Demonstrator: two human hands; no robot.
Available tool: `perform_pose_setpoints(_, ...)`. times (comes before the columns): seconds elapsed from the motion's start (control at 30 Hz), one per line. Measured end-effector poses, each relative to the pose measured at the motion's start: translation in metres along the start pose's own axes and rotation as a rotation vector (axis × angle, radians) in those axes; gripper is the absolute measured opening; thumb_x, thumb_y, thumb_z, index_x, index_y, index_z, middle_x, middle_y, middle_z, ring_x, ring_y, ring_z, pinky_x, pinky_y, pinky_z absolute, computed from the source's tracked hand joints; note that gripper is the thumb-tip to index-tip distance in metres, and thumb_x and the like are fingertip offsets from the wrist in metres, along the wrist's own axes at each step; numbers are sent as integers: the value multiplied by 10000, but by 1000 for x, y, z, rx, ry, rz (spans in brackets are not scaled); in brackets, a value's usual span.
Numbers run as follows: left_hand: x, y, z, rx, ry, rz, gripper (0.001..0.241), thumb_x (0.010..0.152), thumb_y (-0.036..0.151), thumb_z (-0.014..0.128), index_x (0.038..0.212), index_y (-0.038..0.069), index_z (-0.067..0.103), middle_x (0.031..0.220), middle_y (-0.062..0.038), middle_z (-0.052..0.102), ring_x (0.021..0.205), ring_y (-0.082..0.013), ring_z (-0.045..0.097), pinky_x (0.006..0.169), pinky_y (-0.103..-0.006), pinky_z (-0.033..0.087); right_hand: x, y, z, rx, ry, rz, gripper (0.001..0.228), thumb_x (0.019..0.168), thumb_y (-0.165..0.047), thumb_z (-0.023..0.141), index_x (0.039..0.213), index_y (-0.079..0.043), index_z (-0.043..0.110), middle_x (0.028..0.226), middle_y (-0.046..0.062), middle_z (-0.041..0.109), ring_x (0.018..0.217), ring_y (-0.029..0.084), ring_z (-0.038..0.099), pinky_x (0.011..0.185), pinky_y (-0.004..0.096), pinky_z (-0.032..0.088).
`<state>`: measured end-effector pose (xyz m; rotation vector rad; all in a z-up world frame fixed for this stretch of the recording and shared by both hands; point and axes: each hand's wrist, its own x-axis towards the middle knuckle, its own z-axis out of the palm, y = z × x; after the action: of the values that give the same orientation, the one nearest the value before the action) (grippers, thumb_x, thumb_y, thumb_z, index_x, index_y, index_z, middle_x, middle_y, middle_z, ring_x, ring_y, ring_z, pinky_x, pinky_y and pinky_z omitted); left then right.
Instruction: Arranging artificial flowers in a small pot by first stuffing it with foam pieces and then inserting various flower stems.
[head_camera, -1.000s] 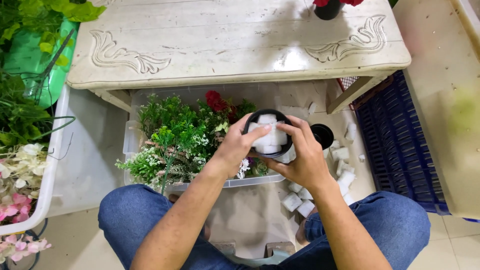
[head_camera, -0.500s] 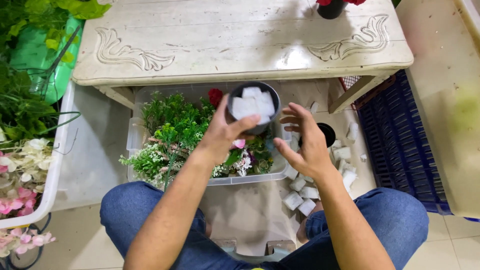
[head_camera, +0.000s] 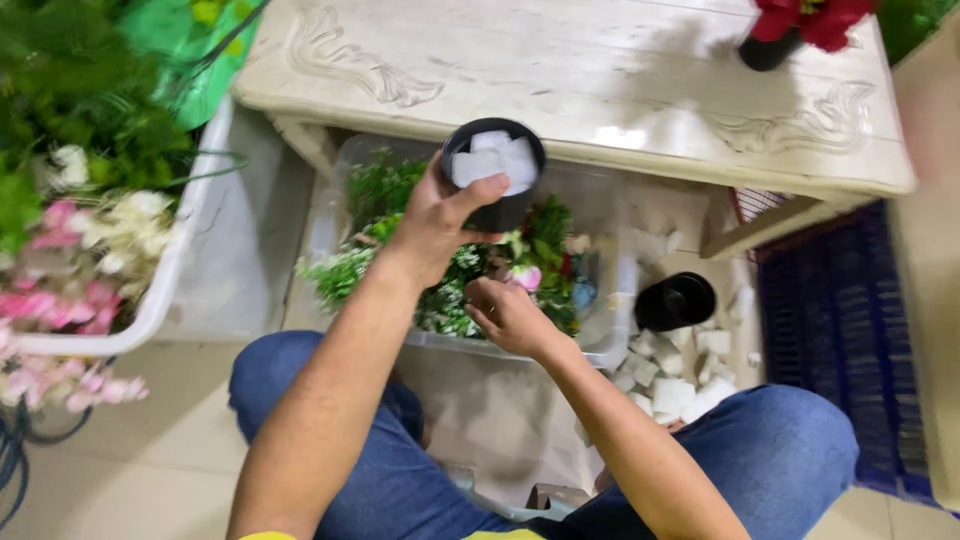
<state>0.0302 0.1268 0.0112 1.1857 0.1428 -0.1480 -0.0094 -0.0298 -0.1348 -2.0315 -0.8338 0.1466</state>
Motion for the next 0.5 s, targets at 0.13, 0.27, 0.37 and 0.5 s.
perform_pose_setpoints(0.13, -7, 0, -18, 20, -11, -18, 954, 712, 419, 896, 1446, 79, 391, 1351, -183, 464, 1132, -327, 555, 738, -554, 616, 23, 0, 43, -68, -12, -25, 279, 984, -158, 640, 1235, -73, 553, 692, 126, 626, 631, 366, 653, 564, 476, 540)
perform_pose_setpoints(0.27, -5, -7, -30, 4, 39, 21, 954, 713, 386, 906, 1459, 67, 405, 1307, -187, 506, 1096, -325, 609, 659, -481, 646, 52, 16, 70, -212, -126, 234, 378, 1009, -421, 566, 1235, -118, 555, 912, 157, 643, 878, 432, 675, 738, 563, 544)
perform_pose_setpoints(0.37, -3, -11, -36, -2, 66, 41, 927, 712, 373, 912, 1443, 75, 426, 1261, -176, 537, 1035, -294, 634, 613, -425, 669, 63, 38, 72, -184, -113, 321, 435, 970, -476, 588, 1206, -112, 563, 1051, 232, 693, 1027, 492, 664, 878, 652, 528)
perform_pose_setpoints(0.5, -8, 2, -31, -10, 37, 83, 950, 711, 409, 896, 1438, 38, 409, 1246, -194, 519, 996, -275, 600, 648, -410, 639, 57, 45, 38, 47, 84, 389, 352, 926, -366, 636, 1193, -138, 666, 1077, 174, 721, 1097, 438, 664, 967, 550, 522)
